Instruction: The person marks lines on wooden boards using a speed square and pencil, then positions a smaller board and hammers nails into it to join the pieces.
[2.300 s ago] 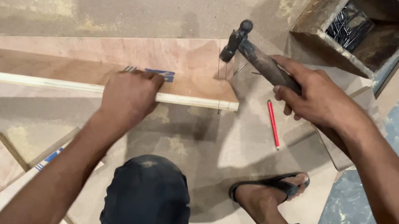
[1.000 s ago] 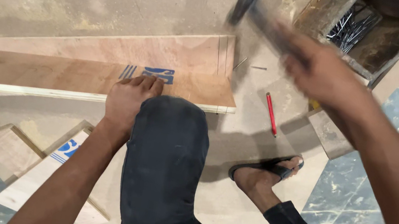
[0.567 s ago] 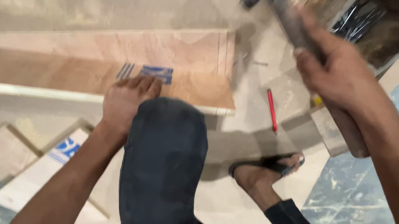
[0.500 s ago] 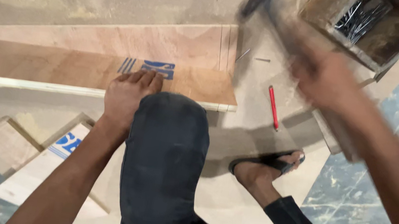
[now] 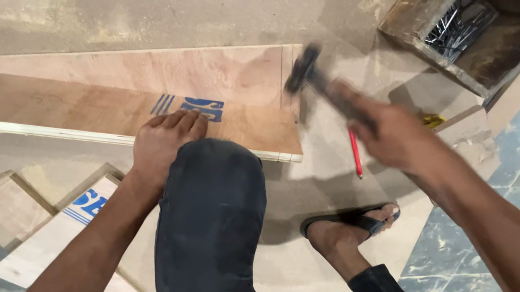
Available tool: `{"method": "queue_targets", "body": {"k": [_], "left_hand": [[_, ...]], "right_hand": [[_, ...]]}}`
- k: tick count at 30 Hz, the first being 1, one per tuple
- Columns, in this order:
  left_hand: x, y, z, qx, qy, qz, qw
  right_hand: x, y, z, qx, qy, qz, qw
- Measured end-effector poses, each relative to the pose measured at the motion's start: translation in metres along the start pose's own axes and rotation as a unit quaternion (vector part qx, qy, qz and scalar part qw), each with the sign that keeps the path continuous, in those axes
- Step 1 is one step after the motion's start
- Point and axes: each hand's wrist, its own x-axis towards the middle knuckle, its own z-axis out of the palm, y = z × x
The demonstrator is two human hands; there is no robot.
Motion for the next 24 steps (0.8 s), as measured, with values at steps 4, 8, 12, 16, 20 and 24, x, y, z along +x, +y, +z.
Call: {"method": "queue_targets", "body": {"k": [4,8,12,16,20,24], "left_hand": [[-0.011,0.002,0.003,-0.002,-0.033,-0.013,0.999],[-0.008,-0.001,0.007,0.005,-0.009,-0.001,1.0],[-0.016,0.001,0.014,0.015,0.012,-0.004,1.0],[-0.015,-0.002,0.013,-0.008,-0.013,-0.007,1.0],[-0.015,0.0,0.009,-0.015,-0.028,-0.016,0.999],[-0.013,-0.002,0.01,-0.014,-0.021,0.001,1.0]], "right_hand": [[-0.014,-0.009,0.002,0.069,-0.024,0.141,0.987],[-0.006,-0.015,0.009,-0.039,-0.089,0.065,0.993],[-0.012,-0.012,-0.009,0.029,0.004,0.138,0.99],[-0.004,-0.023,0.015,-0.065,-0.072,0.064,0.993],[0.001,-0.012,0.011,-0.013,-0.017,-0.053,0.998],[-0.007,0.003,0.007,0.074,0.022,0.129,0.989]]}}
